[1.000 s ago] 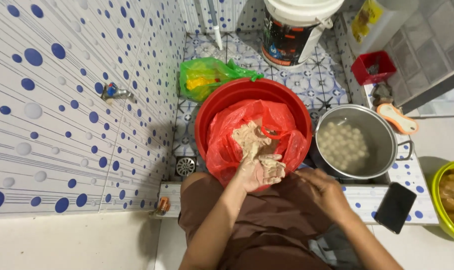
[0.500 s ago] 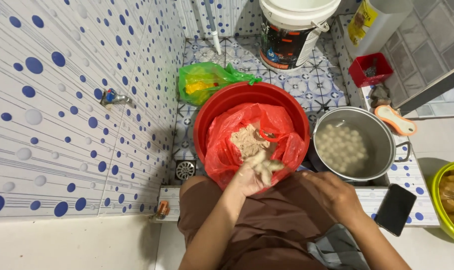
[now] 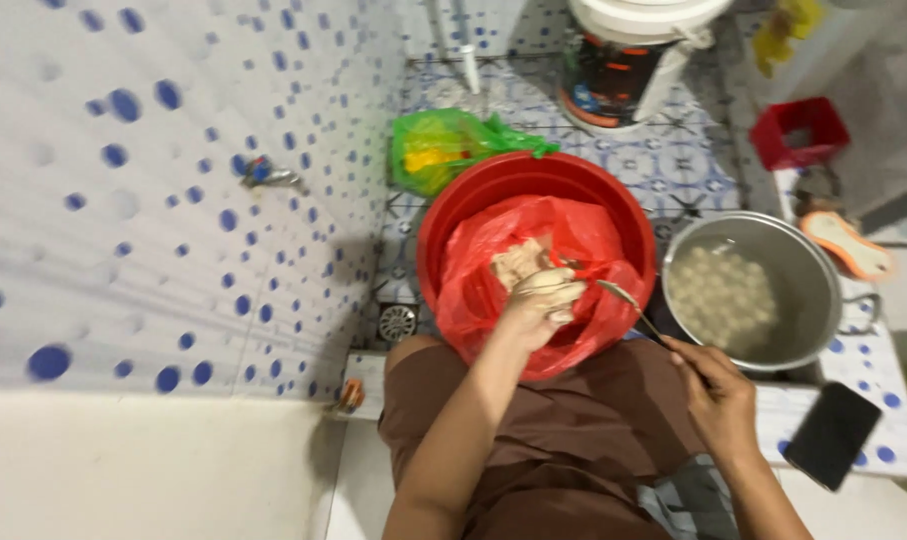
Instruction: Forming meatballs by squeezing meat paste through the hand and scooping it into a pot of water with a spoon.
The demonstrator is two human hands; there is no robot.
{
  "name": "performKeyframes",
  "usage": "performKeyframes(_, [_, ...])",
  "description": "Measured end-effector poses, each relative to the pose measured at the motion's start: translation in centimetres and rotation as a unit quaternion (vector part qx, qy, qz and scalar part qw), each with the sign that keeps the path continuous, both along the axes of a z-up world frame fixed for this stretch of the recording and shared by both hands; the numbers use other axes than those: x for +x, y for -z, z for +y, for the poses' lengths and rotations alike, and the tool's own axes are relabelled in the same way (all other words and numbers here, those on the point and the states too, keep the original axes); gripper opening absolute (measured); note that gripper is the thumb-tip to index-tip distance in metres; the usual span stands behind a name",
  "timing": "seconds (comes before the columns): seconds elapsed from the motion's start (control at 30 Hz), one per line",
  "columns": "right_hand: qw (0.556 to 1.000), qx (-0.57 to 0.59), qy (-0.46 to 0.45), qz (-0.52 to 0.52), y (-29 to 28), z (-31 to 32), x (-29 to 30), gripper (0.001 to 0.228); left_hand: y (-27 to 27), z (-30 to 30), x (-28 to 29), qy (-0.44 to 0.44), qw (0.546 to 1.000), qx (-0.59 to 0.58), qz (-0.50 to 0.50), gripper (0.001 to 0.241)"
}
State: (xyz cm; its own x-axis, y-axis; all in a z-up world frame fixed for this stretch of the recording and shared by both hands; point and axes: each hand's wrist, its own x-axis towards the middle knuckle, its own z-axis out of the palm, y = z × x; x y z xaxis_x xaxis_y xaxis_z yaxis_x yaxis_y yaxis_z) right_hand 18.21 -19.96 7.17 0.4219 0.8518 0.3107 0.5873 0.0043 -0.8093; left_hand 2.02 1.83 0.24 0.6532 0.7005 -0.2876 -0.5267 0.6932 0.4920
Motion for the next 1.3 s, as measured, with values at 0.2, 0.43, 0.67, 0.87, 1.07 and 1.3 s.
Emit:
performKeyframes(0.2, [0.999,0.012,0.030,0.007,-0.3,-0.4,-0.1,0.023,-5.0,-1.2,1.1,-0.074,0.943,0.166,0.280,0.029])
performKeyframes(0.43, [0.998,0.002,0.048,0.046,-0.6,-0.7,0.3,0.023,-11.4,-1.9,0.7,0.062,0.903,0.208,0.370,0.034])
performKeyframes(0.67, [0.998,-0.001,0.039,0.048,0.2,-0.8,0.4,0.025,-4.7,-2.0,-0.2,-0.042,0.981,0.123,0.143,0.034])
performKeyframes(0.87, [0.998,0.006,0.042,0.054,0.0,-0.7,0.2,0.024,-4.5,-2.5,-0.6,-0.012,0.921,0.238,0.308,0.021])
performKeyframes(1.07, [0.962,-0.041,0.095,0.253,0.2,-0.8,0.0,0.028,-7.8,-3.5,-0.9,0.006,0.902,0.296,0.314,0.028])
performKeyframes(1.3, [0.863,0.013,0.061,0.501,-0.7,-0.2,-0.7,0.023,-2.2,-2.4,-0.1,-0.011,0.950,0.194,0.246,0.035])
